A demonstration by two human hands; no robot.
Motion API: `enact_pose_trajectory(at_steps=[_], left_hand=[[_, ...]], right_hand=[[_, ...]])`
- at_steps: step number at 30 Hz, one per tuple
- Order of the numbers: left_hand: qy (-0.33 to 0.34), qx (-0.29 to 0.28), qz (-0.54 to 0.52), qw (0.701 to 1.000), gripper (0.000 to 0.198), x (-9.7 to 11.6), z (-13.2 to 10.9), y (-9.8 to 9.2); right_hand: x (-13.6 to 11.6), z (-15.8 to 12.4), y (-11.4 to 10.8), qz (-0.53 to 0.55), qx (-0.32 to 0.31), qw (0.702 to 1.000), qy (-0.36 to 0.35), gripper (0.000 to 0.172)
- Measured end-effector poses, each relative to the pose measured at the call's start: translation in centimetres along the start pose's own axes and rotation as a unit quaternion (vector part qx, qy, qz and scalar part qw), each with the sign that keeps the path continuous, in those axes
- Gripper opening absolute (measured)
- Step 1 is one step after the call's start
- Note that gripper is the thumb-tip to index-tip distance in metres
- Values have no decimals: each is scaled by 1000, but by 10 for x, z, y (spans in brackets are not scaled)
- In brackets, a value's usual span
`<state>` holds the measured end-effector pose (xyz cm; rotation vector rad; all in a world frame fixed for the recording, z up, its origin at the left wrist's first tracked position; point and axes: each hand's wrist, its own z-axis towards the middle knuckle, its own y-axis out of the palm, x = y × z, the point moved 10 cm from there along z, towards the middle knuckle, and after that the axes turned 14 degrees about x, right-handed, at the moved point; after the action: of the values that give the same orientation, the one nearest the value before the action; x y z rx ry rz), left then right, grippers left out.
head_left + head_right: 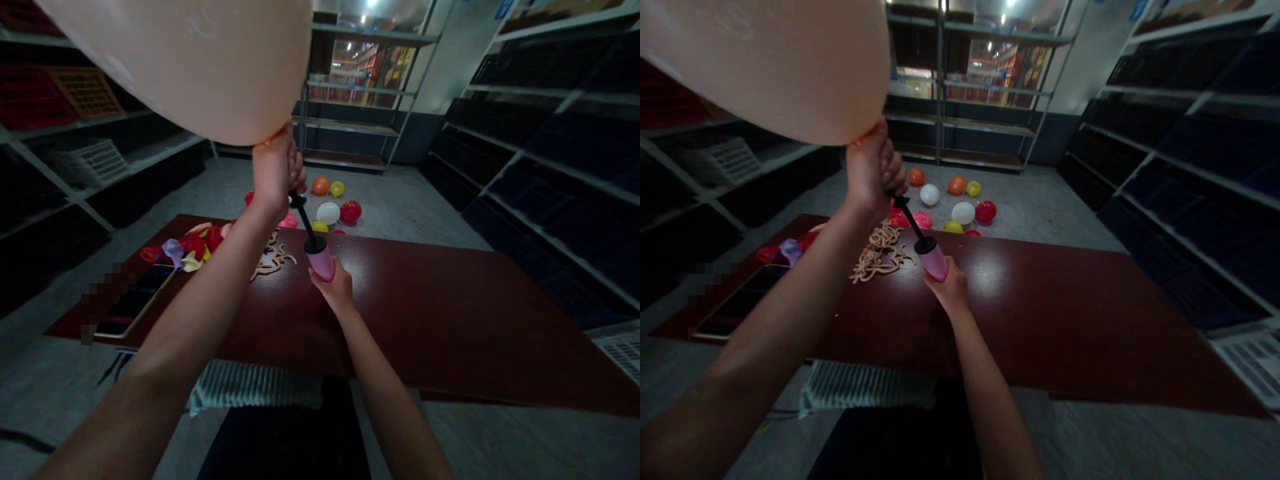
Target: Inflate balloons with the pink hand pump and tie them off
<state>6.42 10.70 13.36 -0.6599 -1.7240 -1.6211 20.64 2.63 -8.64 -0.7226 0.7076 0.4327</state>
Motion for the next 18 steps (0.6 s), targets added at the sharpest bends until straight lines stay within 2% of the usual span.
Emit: enact_pose_trajectory(at_steps=[2,5,8,10,13,15,18], left_hand=[[-6,-15,15,1000,54,-30,-3,10],[-50,-14,25,998,55,-82,-7,9],[-70,-21,48,996,57,-114,-11,6],[-67,-21,52,996,55,-118,-10,3],[-55,-14,48,997,51,-111,-4,-7],[-55,10,42,998,50,-106,3,-24],[-62,71,22,995,50,-99,13,-63]], right_hand=[[4,3,-2,7,14,1000,26,40],[9,6,-5,14,33,998,55,41],[13,7,-7,21,43,996,80,45],[13,7,-9,16,47,995,82,45],[9,7,-14,-39,54,995,68,46],[3,6,-17,-89,55,994,42,44],[-11,3,-14,-141,44,989,-15,38]])
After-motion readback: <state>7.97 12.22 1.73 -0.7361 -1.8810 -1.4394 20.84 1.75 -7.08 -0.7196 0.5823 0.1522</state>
